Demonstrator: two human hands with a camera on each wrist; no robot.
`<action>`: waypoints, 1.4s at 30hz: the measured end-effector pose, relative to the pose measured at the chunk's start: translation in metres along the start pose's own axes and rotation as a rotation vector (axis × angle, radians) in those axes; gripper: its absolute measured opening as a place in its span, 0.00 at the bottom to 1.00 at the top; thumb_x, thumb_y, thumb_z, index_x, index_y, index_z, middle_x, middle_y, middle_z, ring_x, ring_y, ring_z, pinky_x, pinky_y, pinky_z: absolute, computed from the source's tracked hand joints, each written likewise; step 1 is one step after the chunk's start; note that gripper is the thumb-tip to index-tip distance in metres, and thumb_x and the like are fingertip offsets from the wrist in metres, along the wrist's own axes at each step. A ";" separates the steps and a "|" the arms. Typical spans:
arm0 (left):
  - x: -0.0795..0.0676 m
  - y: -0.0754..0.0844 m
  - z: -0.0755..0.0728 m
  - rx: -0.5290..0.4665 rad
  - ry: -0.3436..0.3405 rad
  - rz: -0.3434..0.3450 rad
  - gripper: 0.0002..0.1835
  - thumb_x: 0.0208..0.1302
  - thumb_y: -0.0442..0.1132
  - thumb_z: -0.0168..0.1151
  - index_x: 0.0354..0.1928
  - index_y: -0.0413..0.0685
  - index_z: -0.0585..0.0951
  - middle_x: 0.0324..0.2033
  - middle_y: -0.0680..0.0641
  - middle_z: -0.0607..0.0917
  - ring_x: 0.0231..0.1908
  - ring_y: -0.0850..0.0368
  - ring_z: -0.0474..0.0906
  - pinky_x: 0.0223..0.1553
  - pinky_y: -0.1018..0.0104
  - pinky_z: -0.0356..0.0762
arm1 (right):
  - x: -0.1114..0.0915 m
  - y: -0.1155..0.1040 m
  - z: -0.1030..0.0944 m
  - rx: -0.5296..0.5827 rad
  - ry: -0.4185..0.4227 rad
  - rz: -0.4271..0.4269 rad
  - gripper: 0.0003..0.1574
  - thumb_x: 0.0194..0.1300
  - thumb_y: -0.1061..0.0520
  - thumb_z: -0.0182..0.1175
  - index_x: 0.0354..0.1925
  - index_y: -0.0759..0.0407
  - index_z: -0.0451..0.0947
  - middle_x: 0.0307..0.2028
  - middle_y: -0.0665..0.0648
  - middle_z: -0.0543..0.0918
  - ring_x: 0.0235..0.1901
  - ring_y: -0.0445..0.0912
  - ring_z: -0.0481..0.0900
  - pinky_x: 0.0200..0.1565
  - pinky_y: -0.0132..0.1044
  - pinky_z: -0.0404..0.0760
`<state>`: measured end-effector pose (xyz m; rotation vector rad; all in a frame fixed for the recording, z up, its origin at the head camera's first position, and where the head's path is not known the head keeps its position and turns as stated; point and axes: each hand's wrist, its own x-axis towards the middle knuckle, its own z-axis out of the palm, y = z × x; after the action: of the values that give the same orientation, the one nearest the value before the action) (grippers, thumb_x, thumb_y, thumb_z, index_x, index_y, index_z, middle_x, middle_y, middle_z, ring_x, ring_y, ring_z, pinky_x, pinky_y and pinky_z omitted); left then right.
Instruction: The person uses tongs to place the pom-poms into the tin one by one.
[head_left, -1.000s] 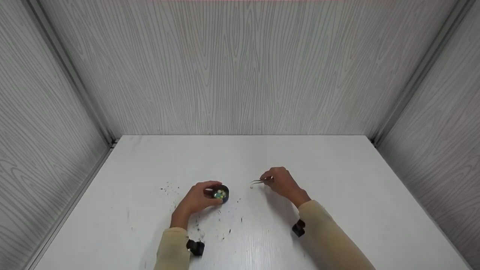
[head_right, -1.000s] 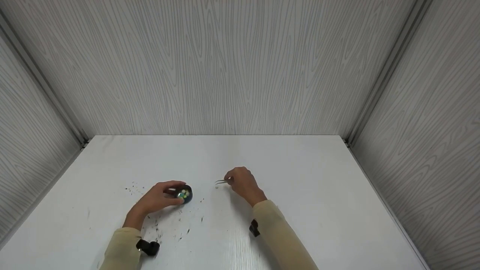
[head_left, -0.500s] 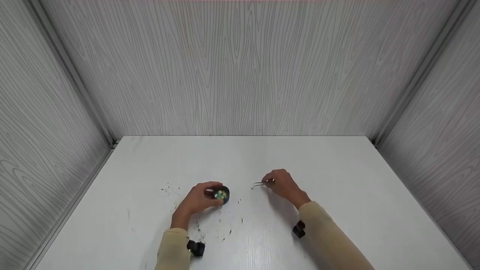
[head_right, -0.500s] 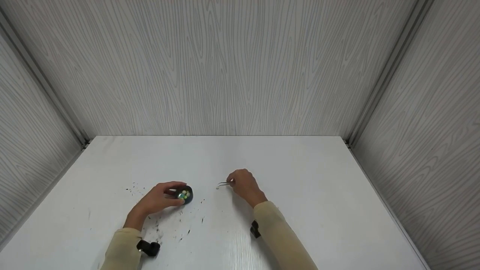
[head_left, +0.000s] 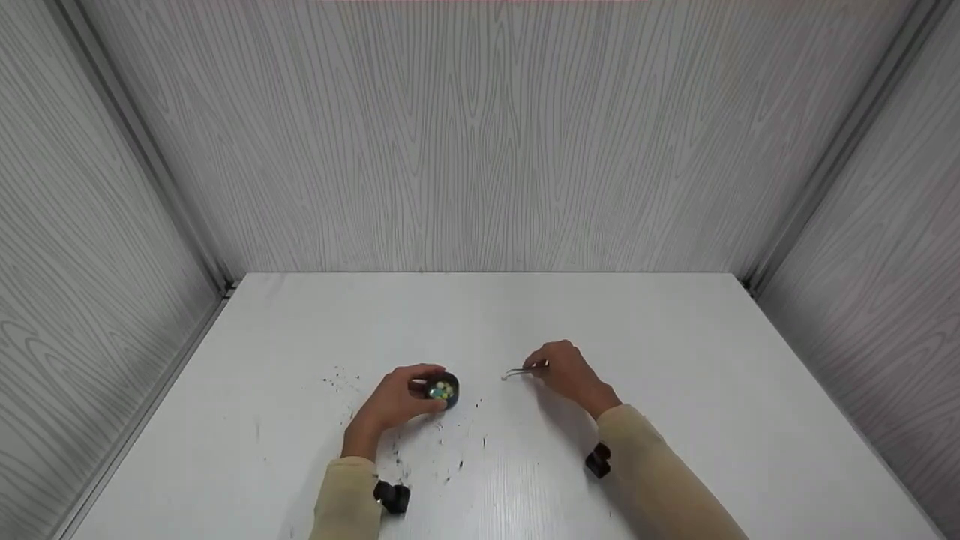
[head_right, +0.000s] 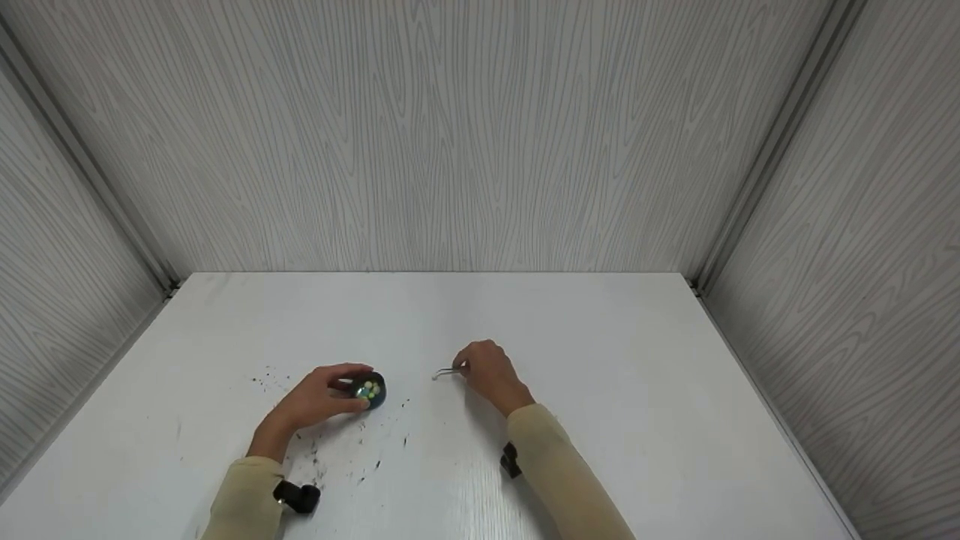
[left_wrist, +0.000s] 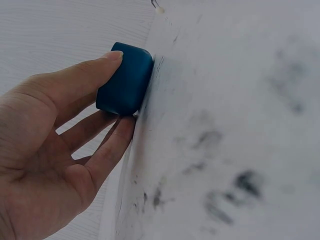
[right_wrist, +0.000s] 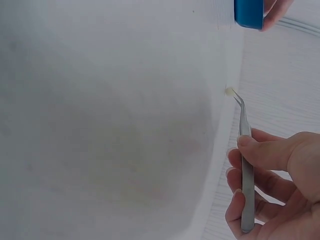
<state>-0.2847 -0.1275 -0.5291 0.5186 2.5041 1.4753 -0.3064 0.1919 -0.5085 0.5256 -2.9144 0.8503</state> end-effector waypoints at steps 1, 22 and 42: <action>0.000 0.000 0.000 -0.005 -0.003 0.003 0.30 0.61 0.36 0.75 0.66 0.44 0.79 0.61 0.35 0.82 0.57 0.38 0.83 0.60 0.43 0.80 | 0.000 0.000 0.000 -0.001 -0.001 -0.003 0.09 0.65 0.68 0.67 0.41 0.60 0.92 0.38 0.59 0.90 0.40 0.50 0.85 0.44 0.46 0.86; -0.001 0.001 -0.001 0.007 -0.002 -0.004 0.30 0.62 0.37 0.75 0.66 0.45 0.79 0.61 0.35 0.82 0.57 0.38 0.83 0.60 0.43 0.81 | 0.006 -0.022 -0.009 0.028 -0.004 -0.017 0.12 0.66 0.69 0.65 0.41 0.58 0.92 0.38 0.57 0.90 0.41 0.49 0.86 0.43 0.45 0.87; -0.001 0.002 -0.001 0.009 0.002 -0.014 0.30 0.61 0.36 0.75 0.66 0.43 0.79 0.61 0.34 0.82 0.58 0.38 0.83 0.62 0.43 0.80 | 0.012 -0.050 -0.005 0.041 -0.047 -0.110 0.12 0.67 0.70 0.65 0.44 0.61 0.91 0.40 0.58 0.91 0.43 0.50 0.88 0.46 0.45 0.88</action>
<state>-0.2837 -0.1279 -0.5265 0.4998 2.5118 1.4617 -0.3012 0.1510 -0.4772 0.7112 -2.8838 0.8964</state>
